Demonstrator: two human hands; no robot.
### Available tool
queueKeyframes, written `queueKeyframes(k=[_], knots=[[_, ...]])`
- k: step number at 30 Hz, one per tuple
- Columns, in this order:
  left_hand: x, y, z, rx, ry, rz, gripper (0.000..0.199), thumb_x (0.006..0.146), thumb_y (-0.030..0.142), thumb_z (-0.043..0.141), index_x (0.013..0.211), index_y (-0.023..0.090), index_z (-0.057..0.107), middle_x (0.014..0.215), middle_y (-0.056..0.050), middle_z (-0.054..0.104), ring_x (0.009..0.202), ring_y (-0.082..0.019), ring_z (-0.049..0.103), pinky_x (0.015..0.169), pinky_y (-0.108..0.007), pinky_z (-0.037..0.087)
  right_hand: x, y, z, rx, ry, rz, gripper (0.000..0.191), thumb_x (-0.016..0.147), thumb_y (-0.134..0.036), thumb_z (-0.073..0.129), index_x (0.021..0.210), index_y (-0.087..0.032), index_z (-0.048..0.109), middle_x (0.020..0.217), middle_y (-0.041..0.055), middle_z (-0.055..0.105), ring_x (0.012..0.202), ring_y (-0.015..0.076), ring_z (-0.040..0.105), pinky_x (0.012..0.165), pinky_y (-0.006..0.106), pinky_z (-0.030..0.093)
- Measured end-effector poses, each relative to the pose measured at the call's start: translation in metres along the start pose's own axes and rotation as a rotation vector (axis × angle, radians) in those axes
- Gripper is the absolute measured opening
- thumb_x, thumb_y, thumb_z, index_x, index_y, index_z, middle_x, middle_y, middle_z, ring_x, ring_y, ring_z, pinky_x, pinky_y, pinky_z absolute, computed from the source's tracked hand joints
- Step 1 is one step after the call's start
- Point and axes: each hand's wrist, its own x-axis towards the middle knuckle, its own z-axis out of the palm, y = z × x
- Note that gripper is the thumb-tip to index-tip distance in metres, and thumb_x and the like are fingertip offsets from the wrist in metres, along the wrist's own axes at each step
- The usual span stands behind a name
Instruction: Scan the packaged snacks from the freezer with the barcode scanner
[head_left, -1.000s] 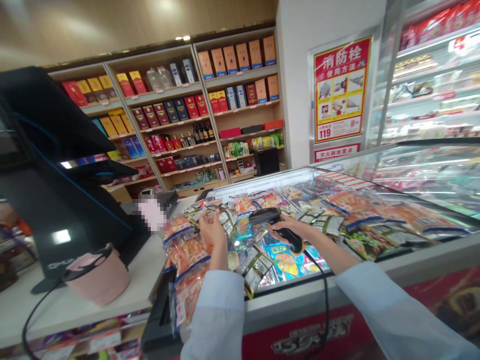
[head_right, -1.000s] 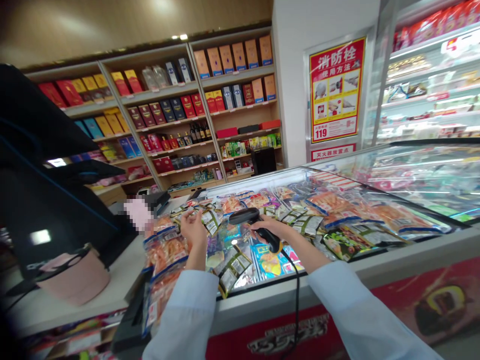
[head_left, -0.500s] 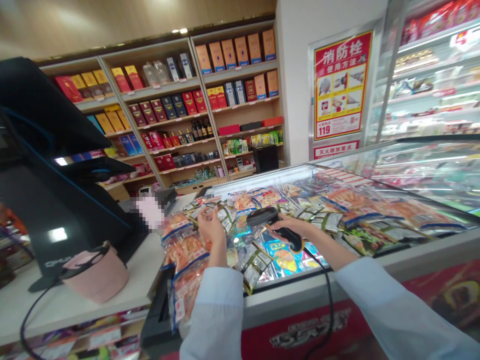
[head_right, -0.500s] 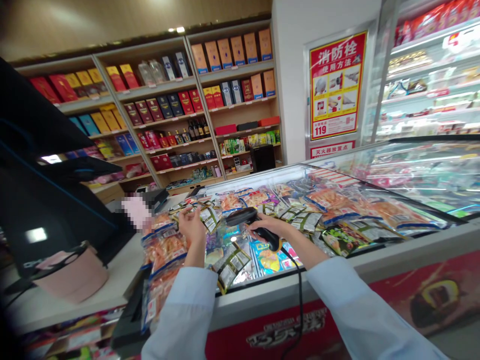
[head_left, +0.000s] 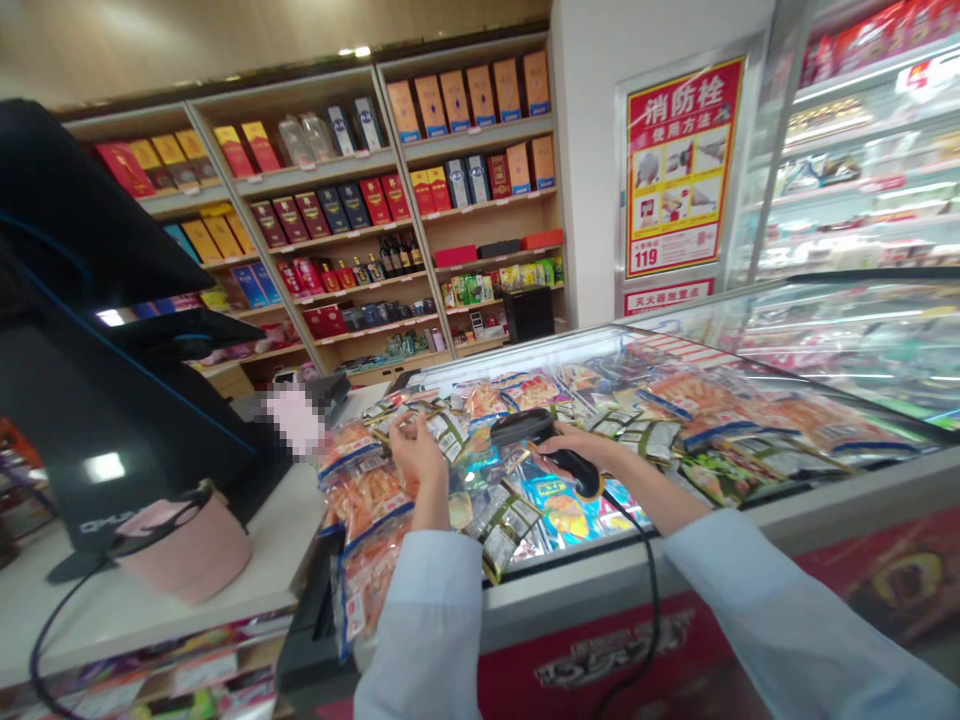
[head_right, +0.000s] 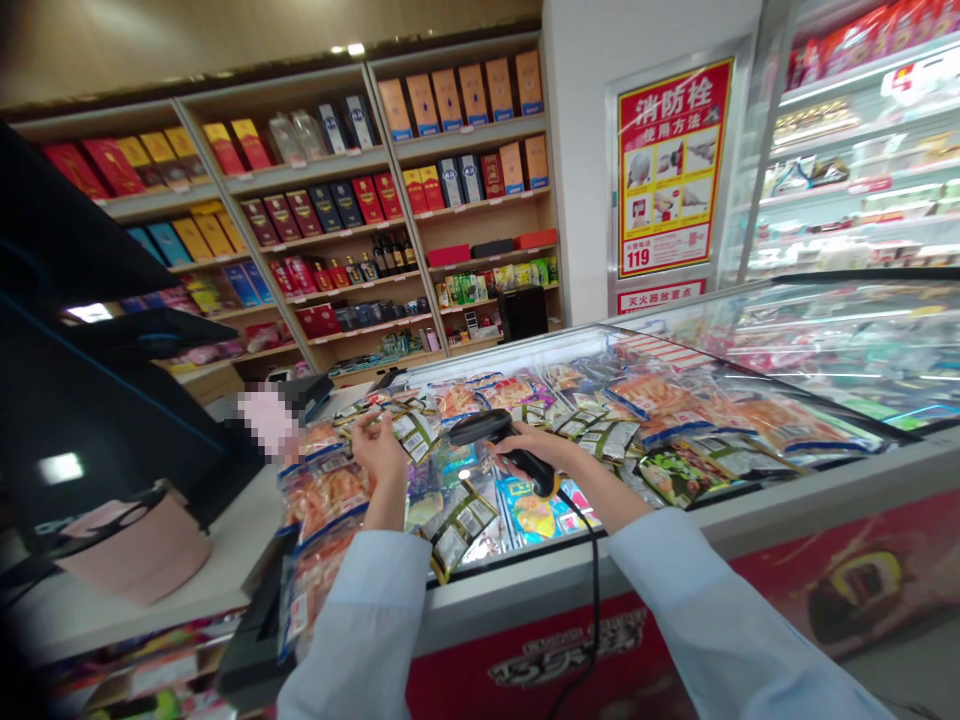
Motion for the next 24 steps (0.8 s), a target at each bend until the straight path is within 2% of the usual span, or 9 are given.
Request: queueKeyframes(k=[6,11,13,16,18,21,24], knots=[[0.003,-0.003,0.001,-0.005,0.061,-0.037,0.012,0.081,0.029,0.057,0.090,0.022,0.055,0.068,0.004,0.050,0.066,-0.015,0.053,0.069,-0.028,0.043,0.002,0.004,-0.012,0.121,0.075,-0.055,0.021,0.071,-0.033,0.064,0.081,-0.016,0.055,0.061,0.0002,0.062,0.037,0.0080,0.049,0.035,0.020,0.036],[-0.009,0.017,0.009,-0.067,-0.024,-0.029,0.014,0.082,0.028,0.055,0.093,0.020,0.056,0.067,0.005,0.048,0.063,-0.012,0.049,0.065,-0.025,0.041,-0.004,-0.008,-0.027,0.334,0.123,-0.129,0.020,0.070,-0.032,0.061,0.081,-0.017,0.053,0.061,-0.0010,0.058,0.034,0.0068,0.043,0.033,0.020,0.032],[-0.027,0.028,0.015,-0.064,-0.161,0.039,0.014,0.084,0.029,0.055,0.094,0.019,0.058,0.067,0.005,0.050,0.063,-0.012,0.050,0.066,-0.025,0.041,-0.010,-0.016,-0.030,0.406,0.182,-0.204,0.018,0.071,-0.031,0.059,0.081,-0.018,0.052,0.061,-0.0023,0.055,0.034,0.0062,0.039,0.032,0.019,0.031],[-0.066,0.040,0.023,-0.025,-0.523,0.209,0.012,0.086,0.028,0.054,0.092,0.020,0.061,0.072,0.002,0.056,0.068,-0.013,0.054,0.070,-0.026,0.043,-0.018,-0.028,-0.032,0.494,0.291,-0.315,0.015,0.072,-0.030,0.056,0.082,-0.020,0.050,0.061,-0.0044,0.050,0.035,0.0055,0.034,0.033,0.019,0.030],[-0.094,0.045,0.029,0.022,-0.724,0.290,0.012,0.089,0.026,0.051,0.091,0.020,0.060,0.078,-0.001,0.060,0.072,-0.015,0.057,0.074,-0.028,0.045,-0.022,-0.032,-0.034,0.539,0.362,-0.349,0.015,0.073,-0.030,0.056,0.081,-0.020,0.049,0.060,-0.0049,0.048,0.036,0.0056,0.032,0.034,0.019,0.031],[-0.125,0.047,0.036,0.081,-0.956,0.416,0.016,0.092,0.029,0.047,0.098,0.020,0.059,0.096,-0.006,0.062,0.087,-0.017,0.060,0.082,-0.030,0.048,-0.022,-0.033,-0.040,0.610,0.473,-0.327,0.015,0.071,-0.029,0.058,0.078,-0.020,0.048,0.058,-0.0043,0.047,0.037,0.0066,0.034,0.035,0.020,0.033],[-0.138,0.043,0.037,0.209,-1.132,0.586,0.033,0.093,0.037,0.048,0.118,0.017,0.053,0.120,-0.014,0.055,0.113,-0.023,0.056,0.097,-0.036,0.045,-0.020,-0.029,-0.048,0.715,0.601,-0.271,0.015,0.068,-0.027,0.059,0.074,-0.020,0.046,0.057,-0.0028,0.048,0.040,0.0078,0.038,0.035,0.020,0.034]])
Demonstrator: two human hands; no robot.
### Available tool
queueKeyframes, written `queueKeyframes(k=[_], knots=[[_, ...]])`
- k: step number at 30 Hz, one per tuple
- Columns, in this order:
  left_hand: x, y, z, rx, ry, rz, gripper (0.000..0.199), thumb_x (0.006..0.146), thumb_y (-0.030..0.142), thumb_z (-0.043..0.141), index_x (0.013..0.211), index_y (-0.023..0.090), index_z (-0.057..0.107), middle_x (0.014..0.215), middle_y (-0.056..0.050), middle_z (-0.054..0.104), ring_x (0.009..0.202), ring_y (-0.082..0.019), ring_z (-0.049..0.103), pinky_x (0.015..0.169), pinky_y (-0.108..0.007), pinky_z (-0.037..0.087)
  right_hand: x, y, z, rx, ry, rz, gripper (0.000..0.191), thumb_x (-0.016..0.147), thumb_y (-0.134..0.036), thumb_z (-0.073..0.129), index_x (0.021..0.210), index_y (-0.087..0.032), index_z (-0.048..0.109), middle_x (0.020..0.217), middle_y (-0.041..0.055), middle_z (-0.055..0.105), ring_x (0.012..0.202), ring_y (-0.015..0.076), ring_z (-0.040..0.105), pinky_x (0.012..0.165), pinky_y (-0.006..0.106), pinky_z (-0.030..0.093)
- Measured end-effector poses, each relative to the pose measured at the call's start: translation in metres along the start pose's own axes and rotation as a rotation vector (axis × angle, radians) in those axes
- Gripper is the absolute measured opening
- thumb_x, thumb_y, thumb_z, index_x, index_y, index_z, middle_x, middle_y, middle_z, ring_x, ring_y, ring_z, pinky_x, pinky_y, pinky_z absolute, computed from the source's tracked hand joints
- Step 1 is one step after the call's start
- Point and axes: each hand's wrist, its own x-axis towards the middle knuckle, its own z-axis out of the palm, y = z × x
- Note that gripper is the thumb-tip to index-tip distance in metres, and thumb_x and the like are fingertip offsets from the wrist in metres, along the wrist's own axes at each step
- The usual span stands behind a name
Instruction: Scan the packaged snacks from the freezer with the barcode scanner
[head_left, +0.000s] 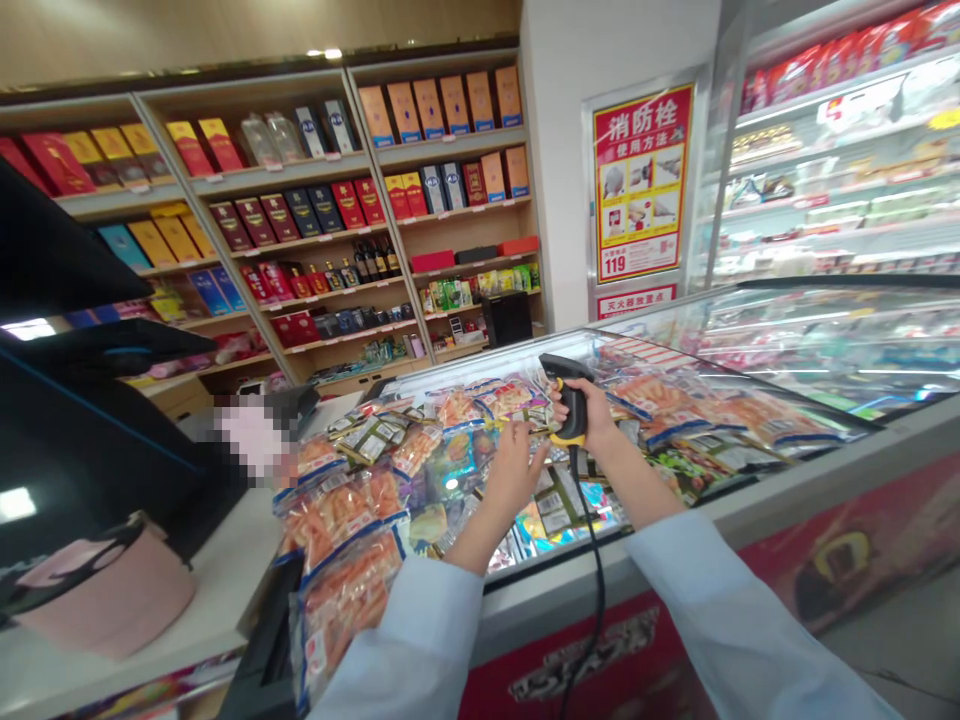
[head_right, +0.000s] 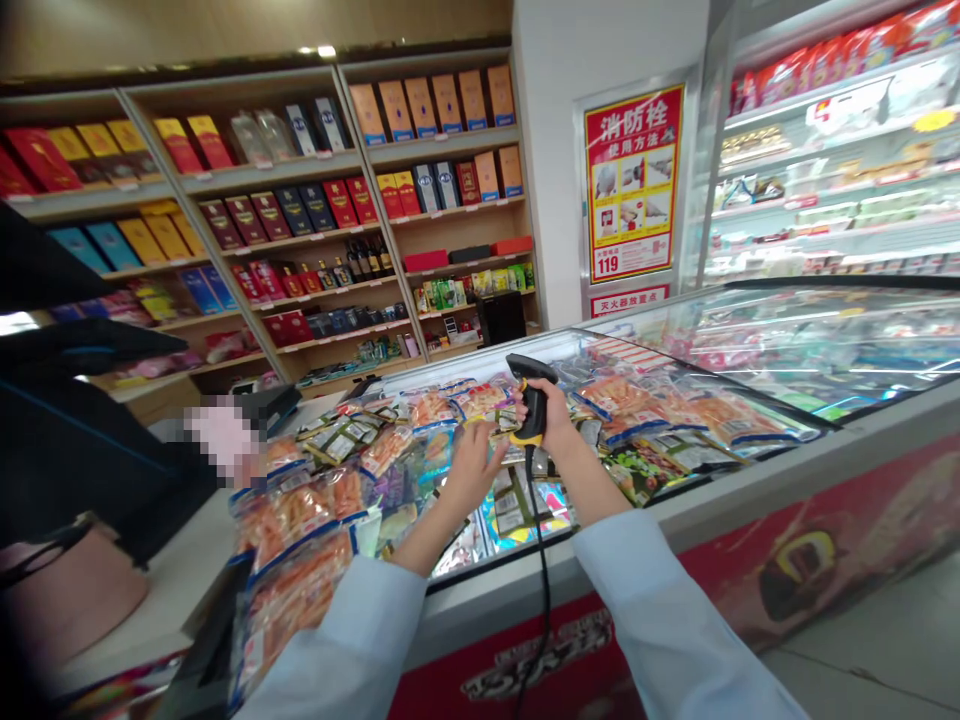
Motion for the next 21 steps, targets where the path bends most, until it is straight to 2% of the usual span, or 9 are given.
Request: queueKeyframes(k=[2,5,9,12,18,21], knots=[[-0.004,-0.002,0.004,0.139,-0.084,-0.006,0.045,0.092,0.042,0.048,0.127,0.013,0.048,0.131,-0.019,0.049,0.124,-0.027,0.049,0.104,-0.041,0.040,0.004,0.000,-0.005,0.063,0.083,0.002,0.016,0.066,-0.025,0.059,0.073,-0.020,0.046,0.057,-0.0024,0.049,0.041,0.0084,0.040,0.035,0.020,0.035],[-0.011,-0.007,0.009,0.318,-0.155,-0.050,0.054,0.093,0.046,0.044,0.132,0.009,0.047,0.137,-0.023,0.047,0.130,-0.032,0.043,0.109,-0.047,0.034,0.007,-0.001,-0.011,0.155,0.168,-0.041,0.016,0.065,-0.024,0.058,0.073,-0.021,0.045,0.055,-0.0026,0.049,0.041,0.0091,0.042,0.035,0.020,0.037],[-0.012,-0.008,0.018,0.464,-0.140,-0.074,0.057,0.095,0.047,0.035,0.133,0.008,0.050,0.137,-0.022,0.051,0.132,-0.035,0.043,0.113,-0.053,0.026,0.009,-0.001,-0.015,0.204,0.246,-0.080,0.014,0.066,-0.024,0.056,0.072,-0.021,0.044,0.051,-0.0028,0.049,0.040,0.0099,0.042,0.034,0.021,0.038],[-0.006,-0.001,0.023,0.521,-0.104,-0.057,0.055,0.095,0.044,0.035,0.134,0.009,0.052,0.138,-0.021,0.052,0.133,-0.036,0.041,0.114,-0.055,0.023,0.011,0.001,-0.018,0.195,0.256,-0.081,0.015,0.066,-0.026,0.057,0.072,-0.021,0.044,0.051,-0.0028,0.049,0.039,0.0103,0.042,0.034,0.022,0.039],[0.010,0.017,0.035,0.533,-0.081,-0.098,0.054,0.092,0.041,0.041,0.132,0.007,0.051,0.132,-0.022,0.054,0.125,-0.036,0.046,0.111,-0.052,0.029,0.015,0.002,-0.027,0.109,0.208,-0.100,0.026,0.062,-0.034,0.064,0.071,-0.024,0.041,0.053,-0.0034,0.048,0.041,0.0111,0.044,0.035,0.025,0.042],[0.017,0.017,0.036,0.505,-0.058,-0.079,0.045,0.093,0.040,0.040,0.124,0.011,0.055,0.122,-0.020,0.058,0.117,-0.033,0.051,0.105,-0.051,0.035,0.016,0.002,-0.030,0.063,0.207,-0.123,0.028,0.062,-0.038,0.063,0.071,-0.025,0.040,0.054,-0.0033,0.049,0.041,0.0116,0.043,0.035,0.026,0.042]])
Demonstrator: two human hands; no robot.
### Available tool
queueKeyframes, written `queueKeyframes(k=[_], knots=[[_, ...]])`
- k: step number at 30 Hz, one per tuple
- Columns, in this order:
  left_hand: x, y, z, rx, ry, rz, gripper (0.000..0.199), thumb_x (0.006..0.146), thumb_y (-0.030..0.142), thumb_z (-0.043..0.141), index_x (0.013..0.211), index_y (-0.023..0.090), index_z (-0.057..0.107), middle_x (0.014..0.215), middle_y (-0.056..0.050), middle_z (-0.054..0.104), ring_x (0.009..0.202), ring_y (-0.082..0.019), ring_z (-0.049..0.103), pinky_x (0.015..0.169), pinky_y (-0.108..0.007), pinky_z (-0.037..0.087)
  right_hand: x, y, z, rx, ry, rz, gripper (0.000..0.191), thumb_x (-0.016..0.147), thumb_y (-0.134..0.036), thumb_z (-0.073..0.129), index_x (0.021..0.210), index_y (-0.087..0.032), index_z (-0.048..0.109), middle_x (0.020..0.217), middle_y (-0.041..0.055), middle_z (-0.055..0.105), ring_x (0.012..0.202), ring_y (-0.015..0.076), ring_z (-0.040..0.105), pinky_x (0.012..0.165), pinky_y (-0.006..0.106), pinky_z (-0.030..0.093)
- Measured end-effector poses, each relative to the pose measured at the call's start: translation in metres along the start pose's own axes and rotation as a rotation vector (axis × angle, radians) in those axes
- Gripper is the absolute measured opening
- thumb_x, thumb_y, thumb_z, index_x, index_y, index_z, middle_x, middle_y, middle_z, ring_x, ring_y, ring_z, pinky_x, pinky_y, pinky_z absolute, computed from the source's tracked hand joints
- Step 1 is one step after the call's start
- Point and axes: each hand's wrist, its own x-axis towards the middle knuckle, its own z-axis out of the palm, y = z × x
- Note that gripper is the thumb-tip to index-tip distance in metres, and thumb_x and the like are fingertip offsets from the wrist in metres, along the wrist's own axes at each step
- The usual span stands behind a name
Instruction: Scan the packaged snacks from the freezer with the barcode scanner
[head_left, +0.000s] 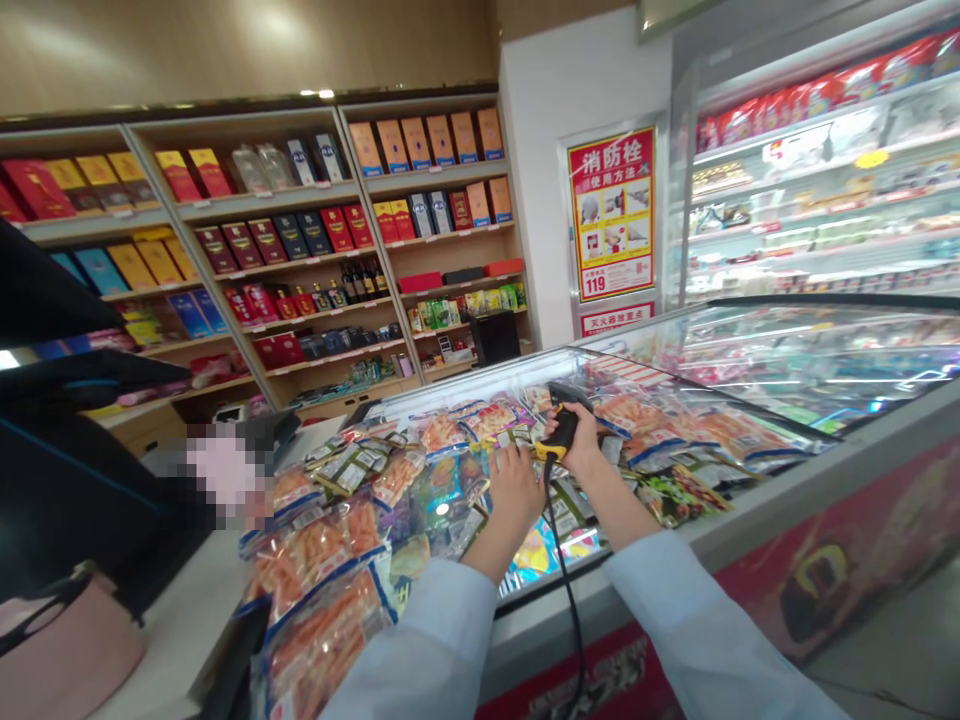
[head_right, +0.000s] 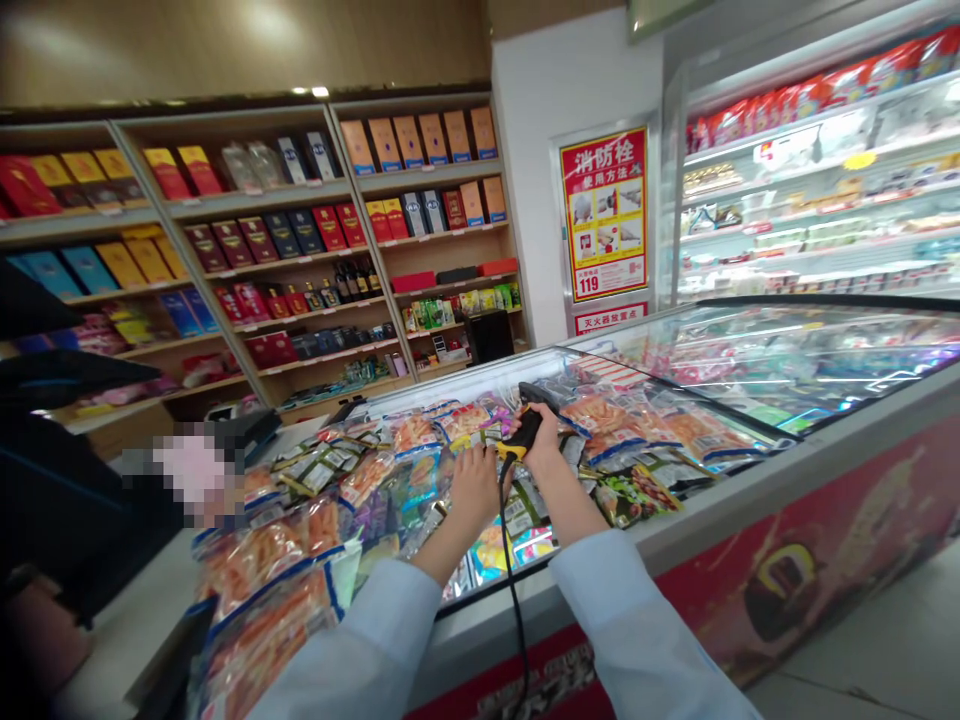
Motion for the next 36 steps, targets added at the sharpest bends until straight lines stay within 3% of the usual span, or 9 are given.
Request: queueKeyframes(k=[3,6,11,16,19,23,29,36], knots=[[0.009,-0.013,0.000,-0.049,0.003,-0.088,0.034,0.095,0.034,0.039,0.113,0.013,0.057,0.114,-0.017,0.060,0.111,-0.029,0.055,0.098,-0.045,0.042,0.000,0.003,0.001,0.010,0.009,-0.015,0.026,0.063,-0.036,0.063,0.071,-0.024,0.041,0.054,-0.0037,0.049,0.042,0.0108,0.044,0.037,0.025,0.042],[0.017,-0.031,0.002,-0.088,-0.035,-0.204,0.033,0.093,0.028,0.042,0.121,0.013,0.053,0.120,-0.017,0.059,0.115,-0.027,0.055,0.095,-0.040,0.043,-0.001,0.007,0.003,0.066,0.026,0.013,0.022,0.063,-0.031,0.061,0.070,-0.023,0.042,0.055,-0.0037,0.050,0.042,0.0095,0.044,0.037,0.022,0.041],[0.021,-0.045,0.005,-0.114,-0.181,-0.143,0.049,0.091,0.042,0.049,0.138,0.027,0.046,0.145,-0.012,0.046,0.130,-0.030,0.046,0.104,-0.044,0.038,-0.001,0.014,0.007,0.070,0.065,0.020,0.019,0.065,-0.028,0.060,0.068,-0.022,0.042,0.053,-0.0037,0.050,0.041,0.0097,0.044,0.037,0.022,0.041],[0.019,-0.040,-0.003,-0.067,-0.130,-0.159,0.035,0.095,0.043,0.040,0.117,0.027,0.062,0.128,-0.009,0.060,0.123,-0.027,0.051,0.103,-0.042,0.038,-0.004,0.016,0.009,0.024,0.048,0.050,0.020,0.066,-0.029,0.060,0.066,-0.022,0.042,0.052,-0.0030,0.049,0.040,0.0108,0.044,0.037,0.024,0.041],[0.018,-0.042,-0.008,-0.073,-0.118,-0.198,0.033,0.093,0.043,0.043,0.111,0.023,0.063,0.123,-0.010,0.061,0.118,-0.027,0.054,0.099,-0.041,0.041,-0.004,0.016,0.010,0.010,0.046,0.060,0.020,0.068,-0.030,0.060,0.066,-0.022,0.042,0.051,-0.0032,0.049,0.040,0.0105,0.044,0.037,0.023,0.042],[0.017,-0.048,-0.005,-0.169,-0.190,-0.232,0.050,0.089,0.047,0.049,0.132,0.022,0.049,0.140,-0.014,0.051,0.125,-0.029,0.051,0.104,-0.045,0.037,-0.004,0.018,0.010,0.060,0.095,0.074,0.015,0.068,-0.026,0.058,0.068,-0.021,0.044,0.051,-0.0030,0.051,0.040,0.0100,0.044,0.037,0.022,0.041],[0.014,-0.054,0.000,-0.188,-0.416,-0.208,0.066,0.087,0.061,0.042,0.145,0.030,0.038,0.159,-0.008,0.029,0.149,-0.032,0.016,0.116,-0.058,0.015,-0.007,0.018,0.012,0.011,0.041,0.076,0.020,0.067,-0.029,0.061,0.068,-0.022,0.042,0.052,-0.0037,0.049,0.040,0.0092,0.043,0.037,0.022,0.040],[0.011,-0.057,-0.010,-0.077,-0.254,-0.354,0.097,0.066,0.076,0.057,0.139,0.013,0.043,0.144,-0.026,0.043,0.137,-0.042,0.035,0.109,-0.051,0.028,-0.011,0.018,0.019,-0.058,0.023,0.092,0.022,0.069,-0.034,0.062,0.069,-0.023,0.043,0.053,-0.0030,0.050,0.040,0.0101,0.042,0.036,0.024,0.039]])
